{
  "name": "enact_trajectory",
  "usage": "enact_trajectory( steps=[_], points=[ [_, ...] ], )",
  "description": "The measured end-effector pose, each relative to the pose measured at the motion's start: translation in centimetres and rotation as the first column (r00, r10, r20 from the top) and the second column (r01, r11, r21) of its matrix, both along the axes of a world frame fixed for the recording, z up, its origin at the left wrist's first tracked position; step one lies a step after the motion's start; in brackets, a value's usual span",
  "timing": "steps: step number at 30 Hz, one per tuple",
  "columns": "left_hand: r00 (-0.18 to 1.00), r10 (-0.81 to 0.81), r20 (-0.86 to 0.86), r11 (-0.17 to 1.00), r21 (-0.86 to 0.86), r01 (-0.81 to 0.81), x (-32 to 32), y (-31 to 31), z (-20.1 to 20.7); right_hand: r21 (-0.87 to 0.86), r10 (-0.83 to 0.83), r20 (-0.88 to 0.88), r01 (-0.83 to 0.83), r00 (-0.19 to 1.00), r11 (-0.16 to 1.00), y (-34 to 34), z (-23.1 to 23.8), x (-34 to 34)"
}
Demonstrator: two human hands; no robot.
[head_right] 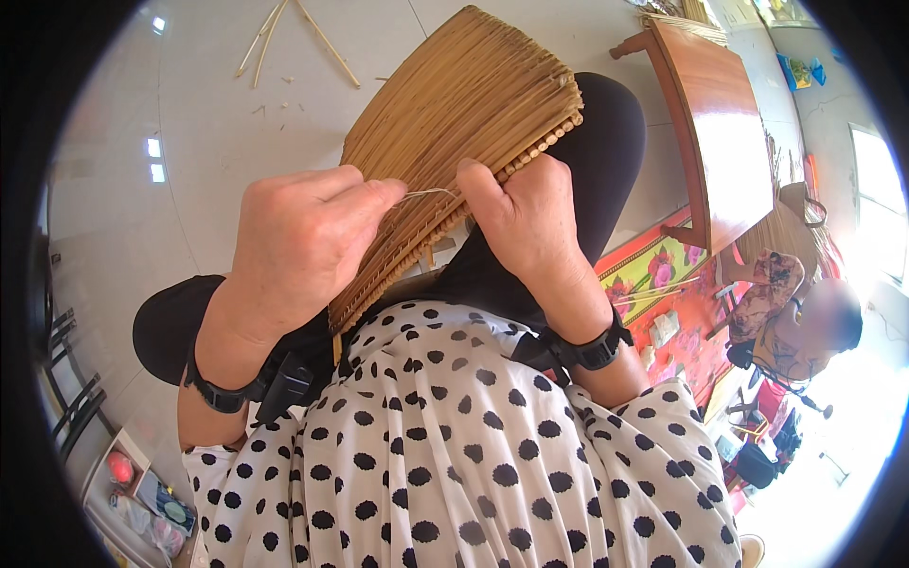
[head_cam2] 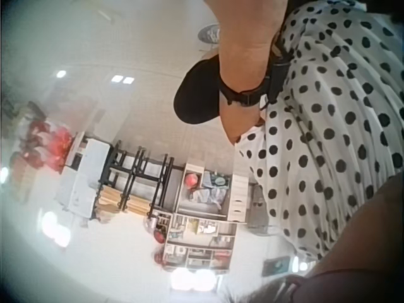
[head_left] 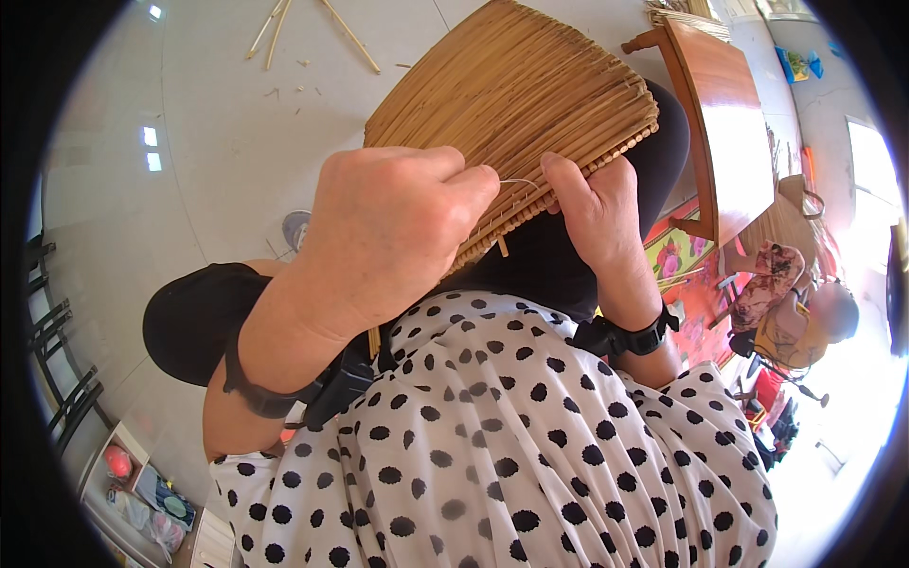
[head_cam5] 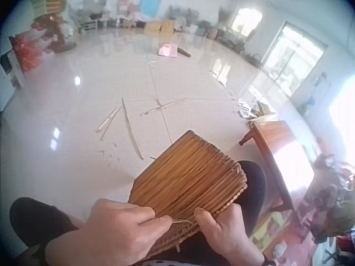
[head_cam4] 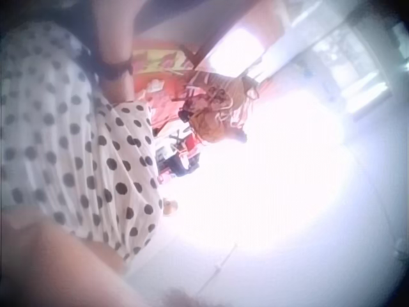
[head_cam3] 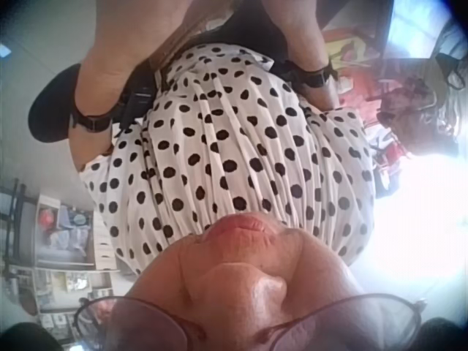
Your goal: The person sits on the floor and weaves a bamboo mat using a needle and white thread. They repeatedly pass the needle through the bamboo strips to secure them together, gradually extending the woven section.
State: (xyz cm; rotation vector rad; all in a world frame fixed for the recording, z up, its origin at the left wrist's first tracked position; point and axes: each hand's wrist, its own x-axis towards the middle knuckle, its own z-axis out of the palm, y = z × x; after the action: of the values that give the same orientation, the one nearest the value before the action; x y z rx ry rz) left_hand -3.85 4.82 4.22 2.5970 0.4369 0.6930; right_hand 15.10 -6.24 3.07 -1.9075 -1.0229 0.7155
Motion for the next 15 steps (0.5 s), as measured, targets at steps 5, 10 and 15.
enact_trajectory(
  steps=[5,10,15],
  points=[
    [0.999,-0.011,-0.049,0.998,0.057,0.014,0.1,-0.1,1.0,0.005,-0.032,-0.004,0.032,0.999,0.999,0.2,0.0,-0.3],
    [1.000,-0.027,0.013,1.000,0.016,0.027,-0.1,0.7,0.1,0.005,-0.040,0.064,0.039,0.997,0.999,1.2,-0.2,-0.6],
    [0.999,0.048,0.024,0.994,-0.099,-0.045,-2.5,2.4,0.9,-0.122,0.093,0.262,-0.062,0.961,0.991,4.3,2.6,-2.5]
  ],
)
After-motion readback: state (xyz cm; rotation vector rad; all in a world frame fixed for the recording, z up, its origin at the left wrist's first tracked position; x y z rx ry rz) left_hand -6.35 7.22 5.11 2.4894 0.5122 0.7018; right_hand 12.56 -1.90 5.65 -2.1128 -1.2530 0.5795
